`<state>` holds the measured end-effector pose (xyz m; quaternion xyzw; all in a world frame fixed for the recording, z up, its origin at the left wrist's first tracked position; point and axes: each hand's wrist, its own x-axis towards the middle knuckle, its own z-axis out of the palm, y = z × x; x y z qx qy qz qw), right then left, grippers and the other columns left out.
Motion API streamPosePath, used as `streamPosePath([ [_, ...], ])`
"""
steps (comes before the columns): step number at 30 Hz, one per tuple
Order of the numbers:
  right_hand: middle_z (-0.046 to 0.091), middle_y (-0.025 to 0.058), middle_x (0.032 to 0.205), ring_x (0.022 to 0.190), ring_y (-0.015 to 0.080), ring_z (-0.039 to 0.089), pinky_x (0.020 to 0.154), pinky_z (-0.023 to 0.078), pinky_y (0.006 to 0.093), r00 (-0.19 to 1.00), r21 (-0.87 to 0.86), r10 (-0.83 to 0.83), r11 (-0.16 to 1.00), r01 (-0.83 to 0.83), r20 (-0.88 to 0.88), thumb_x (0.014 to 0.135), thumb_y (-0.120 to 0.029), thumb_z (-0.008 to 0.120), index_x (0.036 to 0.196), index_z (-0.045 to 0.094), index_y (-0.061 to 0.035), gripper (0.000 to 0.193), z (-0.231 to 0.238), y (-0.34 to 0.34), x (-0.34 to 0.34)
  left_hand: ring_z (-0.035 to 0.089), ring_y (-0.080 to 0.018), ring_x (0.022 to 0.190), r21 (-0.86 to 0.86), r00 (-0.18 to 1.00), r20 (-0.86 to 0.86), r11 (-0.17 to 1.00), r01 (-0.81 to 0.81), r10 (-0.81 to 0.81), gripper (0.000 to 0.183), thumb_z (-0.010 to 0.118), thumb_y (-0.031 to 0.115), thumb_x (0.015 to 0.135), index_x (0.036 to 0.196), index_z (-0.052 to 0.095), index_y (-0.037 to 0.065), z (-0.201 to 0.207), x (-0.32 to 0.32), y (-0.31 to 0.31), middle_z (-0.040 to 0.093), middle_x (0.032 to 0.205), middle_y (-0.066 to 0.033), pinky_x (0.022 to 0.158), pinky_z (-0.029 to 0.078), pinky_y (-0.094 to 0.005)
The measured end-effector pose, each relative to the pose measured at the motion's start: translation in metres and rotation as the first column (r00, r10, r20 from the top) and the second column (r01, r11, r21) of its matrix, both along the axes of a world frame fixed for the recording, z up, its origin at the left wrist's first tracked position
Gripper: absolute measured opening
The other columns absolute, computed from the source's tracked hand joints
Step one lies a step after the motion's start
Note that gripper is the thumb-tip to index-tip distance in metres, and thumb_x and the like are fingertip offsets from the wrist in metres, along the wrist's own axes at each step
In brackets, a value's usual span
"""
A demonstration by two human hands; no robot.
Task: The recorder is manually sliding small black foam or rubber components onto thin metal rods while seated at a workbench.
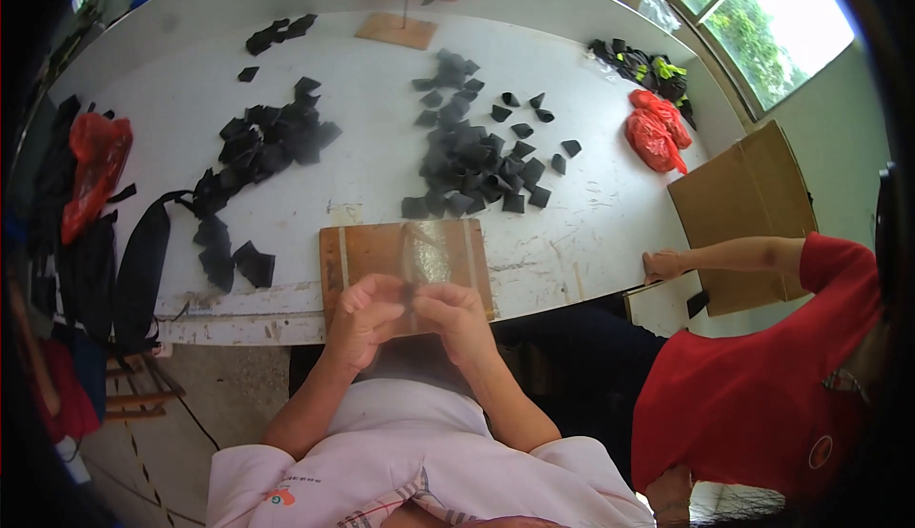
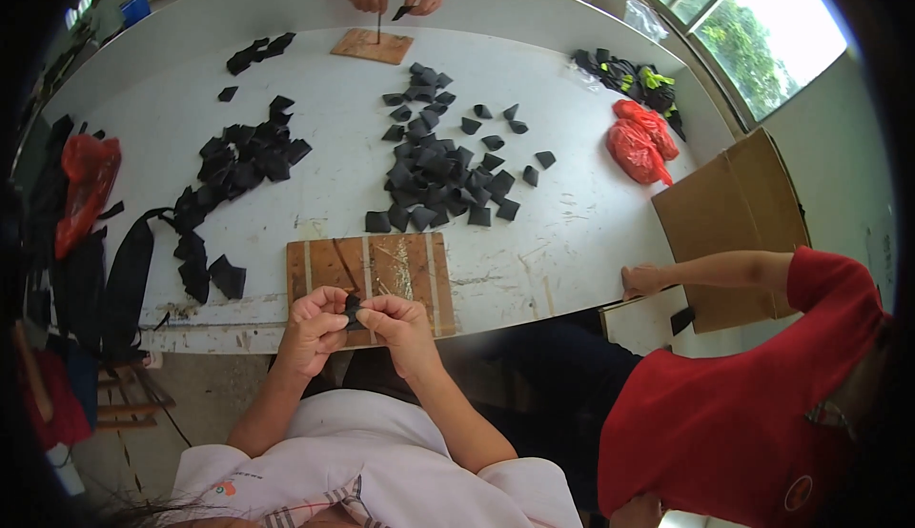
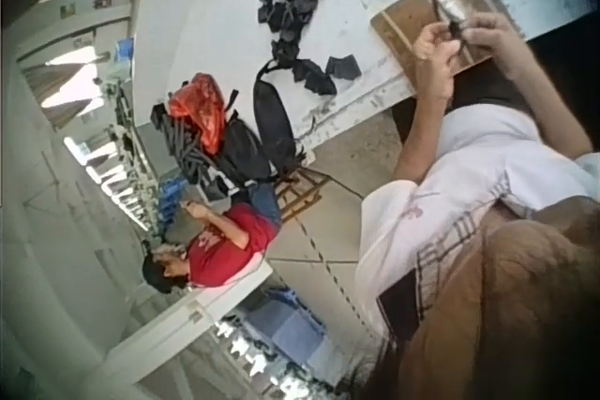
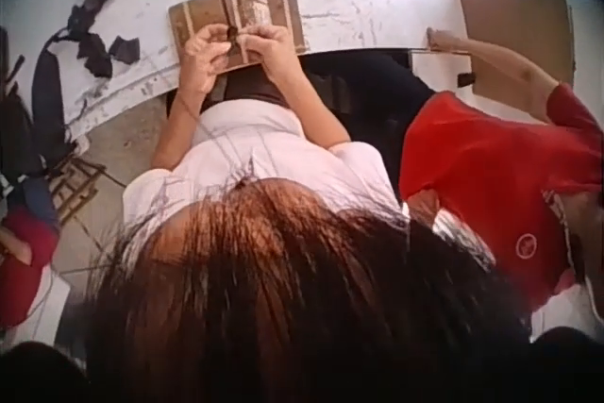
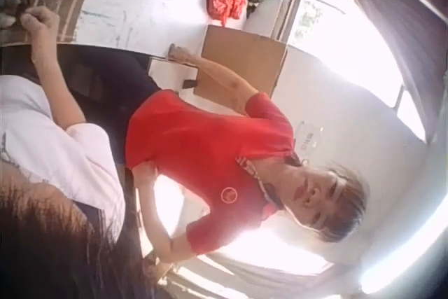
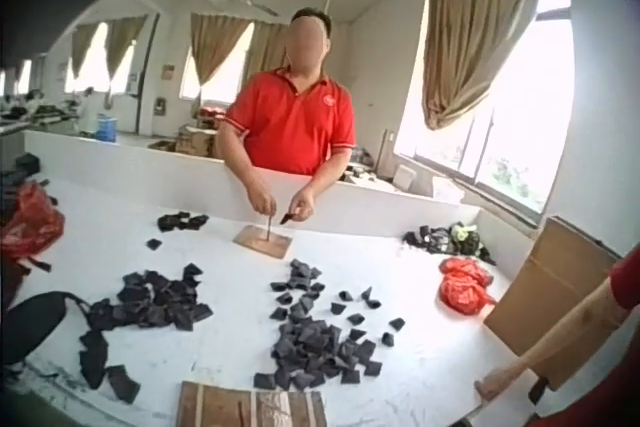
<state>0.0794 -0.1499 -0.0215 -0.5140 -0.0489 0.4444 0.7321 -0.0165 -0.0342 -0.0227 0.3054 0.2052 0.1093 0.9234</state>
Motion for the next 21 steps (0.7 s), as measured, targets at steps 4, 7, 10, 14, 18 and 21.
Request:
streamPosePath([
  [4, 0.046, -0.0054, 0.062, 0.052, 0.0021, 0.036, 0.043, 0.026, 0.0157, 0.928, 0.229, 0.16, 0.97, -0.084, -0.336, 0.081, -0.012, 0.059, 0.078, 0.057, -0.006, 0.007, 0.004, 0.001, -0.001, 0.057, -0.0129, 0.061, 0.791, 0.932, -0.041, 0.581, -0.19, 0.36, 0.015, 0.056, -0.005, 0.069, 0.083, 0.057, 0.0, 0.003, 0.005, -0.015, 0.06, 0.08, -0.0051, 0.055, 0.046, -0.0243],
  [7, 0.041, -0.0067, 0.061, 0.053, 0.0014, 0.035, 0.043, 0.024, 0.0164, 0.956, 0.145, 0.215, 0.971, -0.189, -0.198, 0.085, -0.022, 0.056, 0.074, 0.053, -0.0089, 0.017, 0.01, 0.008, 0.001, 0.052, -0.0101, 0.054, 0.799, 0.916, -0.02, 0.558, -0.226, 0.4, 0.015, 0.056, -0.005, 0.07, 0.083, 0.055, 0.001, 0.006, 0.0, -0.012, 0.059, 0.077, -0.0061, 0.048, 0.04, -0.0232],
  [10, 0.043, -0.0067, 0.064, 0.058, 0.0005, 0.034, 0.045, 0.026, 0.0175, 0.961, -0.033, 0.243, 0.97, -0.241, 0.134, 0.085, -0.026, 0.056, 0.074, 0.054, -0.0079, 0.021, 0.025, 0.012, 0.01, 0.046, -0.0037, 0.051, -0.007, 0.974, 0.221, 0.999, -0.047, 0.047, 0.027, 0.052, -0.005, 0.075, 0.1, 0.051, 0.006, 0.006, -0.005, 0.014, 0.056, 0.084, -0.0077, 0.043, 0.036, -0.0155],
  [14, 0.044, -0.0065, 0.063, 0.058, 0.001, 0.033, 0.049, 0.027, 0.018, 0.908, 0.113, 0.192, 0.962, -0.25, 0.374, 0.085, -0.027, 0.056, 0.075, 0.055, -0.0059, 0.023, 0.085, 0.027, 0.011, 0.046, -0.0031, 0.061, -0.378, 0.802, 0.579, 0.822, 0.427, -0.15, 0.024, 0.037, 0.002, 0.088, 0.11, 0.044, 0.005, 0.051, 0.0, 0.022, 0.051, 0.088, -0.0036, 0.048, 0.037, -0.0141],
  [18, 0.044, -0.0069, 0.062, 0.058, 0.0012, 0.033, 0.05, 0.026, 0.0182, 0.838, 0.085, 0.221, 0.95, -0.301, 0.499, 0.085, -0.027, 0.056, 0.075, 0.056, -0.0055, 0.024, 0.1, 0.049, 0.034, 0.04, -0.0017, 0.052, -0.368, 0.913, 0.407, 0.914, 0.172, -0.008, 0.02, 0.042, 0.004, 0.087, 0.107, 0.046, 0.005, 0.071, 0.013, 0.034, 0.051, 0.081, -0.0017, 0.043, 0.033, -0.0148],
  [21, 0.043, -0.0062, 0.06, 0.05, 0.0019, 0.03, 0.043, 0.023, 0.0168, 0.898, 0.081, 0.289, 0.94, -0.332, 0.331, 0.085, -0.023, 0.056, 0.075, 0.056, -0.0054, 0.02, 0.055, 0.058, 0.062, 0.028, -0.0011, 0.029, -0.411, 0.973, 0.22, 0.911, 0.029, 0.069, 0.015, 0.042, 0.006, 0.088, 0.102, 0.047, 0.001, 0.041, 0.029, 0.042, 0.059, 0.084, -0.0125, 0.03, 0.02, -0.0157],
])
